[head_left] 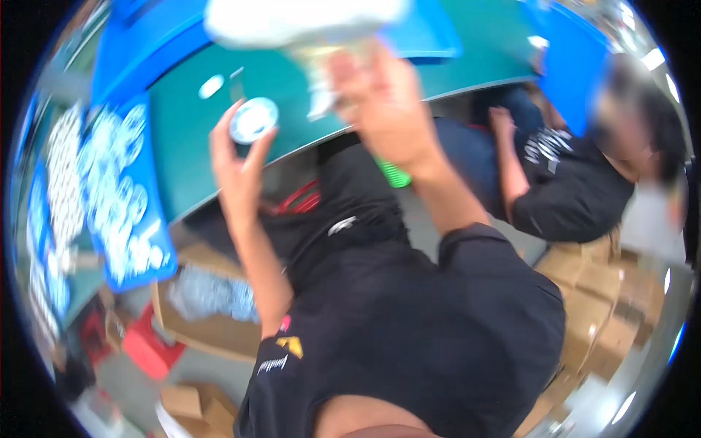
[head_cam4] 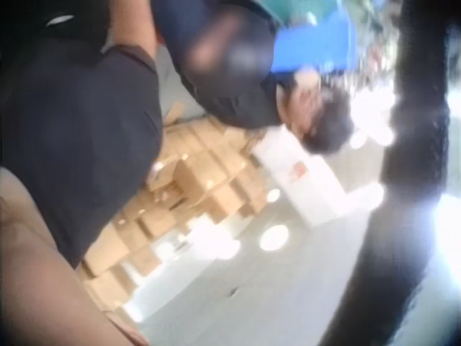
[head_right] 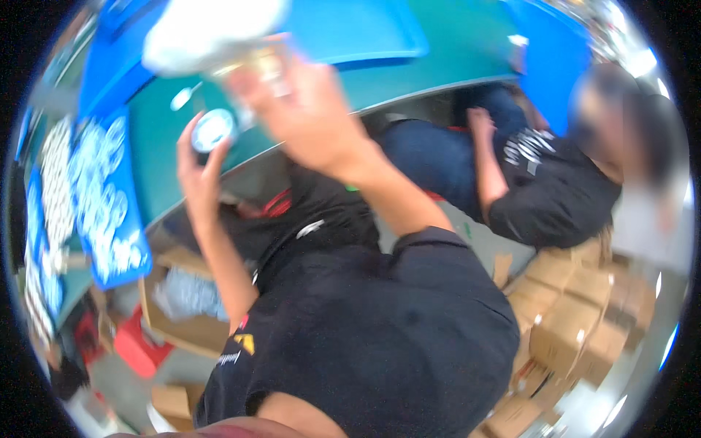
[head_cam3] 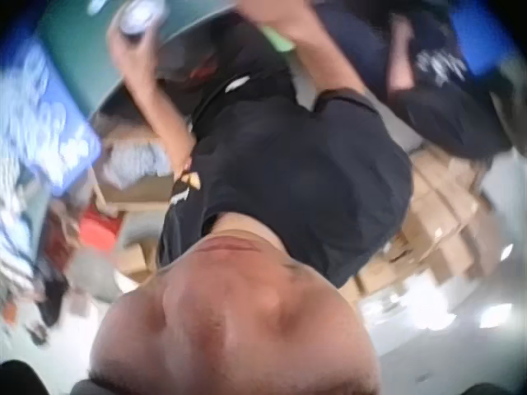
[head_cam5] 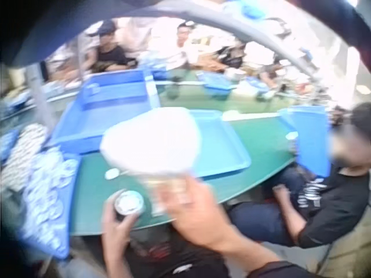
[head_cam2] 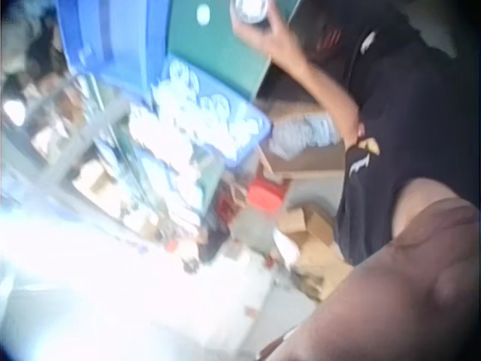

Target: Assemble small plastic electronic components on a factory production line.

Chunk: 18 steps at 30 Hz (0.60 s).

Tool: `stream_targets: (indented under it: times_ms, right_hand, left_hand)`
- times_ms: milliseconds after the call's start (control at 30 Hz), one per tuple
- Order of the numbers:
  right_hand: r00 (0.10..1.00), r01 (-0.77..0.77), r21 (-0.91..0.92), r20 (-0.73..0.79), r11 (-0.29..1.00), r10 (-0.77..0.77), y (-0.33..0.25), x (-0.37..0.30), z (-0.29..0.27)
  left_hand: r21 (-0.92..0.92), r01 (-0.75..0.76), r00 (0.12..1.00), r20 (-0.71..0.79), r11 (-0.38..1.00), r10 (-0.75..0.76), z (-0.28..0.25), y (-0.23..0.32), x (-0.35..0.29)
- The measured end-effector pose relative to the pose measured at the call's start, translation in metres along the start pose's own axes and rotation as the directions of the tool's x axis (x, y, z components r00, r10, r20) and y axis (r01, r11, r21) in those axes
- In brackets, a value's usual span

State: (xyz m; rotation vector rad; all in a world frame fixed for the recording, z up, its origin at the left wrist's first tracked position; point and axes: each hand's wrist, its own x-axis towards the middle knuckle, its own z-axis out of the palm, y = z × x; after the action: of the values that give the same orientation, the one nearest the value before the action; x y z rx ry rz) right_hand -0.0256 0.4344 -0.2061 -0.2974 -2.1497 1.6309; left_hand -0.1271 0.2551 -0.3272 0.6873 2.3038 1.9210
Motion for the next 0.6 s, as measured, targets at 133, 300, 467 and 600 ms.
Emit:
stream_targets:
  times_ms: [133,300,467,600]
  right_hand:
    - [0.987,-0.148,-0.174,0.035,0.974,0.156,0.045,-0.024,0.022]
    - [0.872,-0.488,0.067,0.087,0.87,0.482,0.057,-0.031,0.018]
    - [0.979,-0.07,0.153,-0.178,0.986,0.097,-0.003,-0.002,0.005]
    - [0.95,0.127,0.229,-0.307,0.965,-0.052,-0.013,-0.002,0.009]
  left_hand:
    - [0.081,-0.158,0.987,0.002,0.984,0.158,0.001,-0.016,0.002]
    - [0.15,-0.075,0.995,-0.055,0.986,0.084,0.0,-0.01,-0.005]
    - [0.106,-0.067,0.993,-0.088,0.992,0.076,-0.006,-0.015,-0.007]
    - [-0.008,-0.071,0.995,-0.07,0.997,0.07,-0.007,-0.024,-0.003]
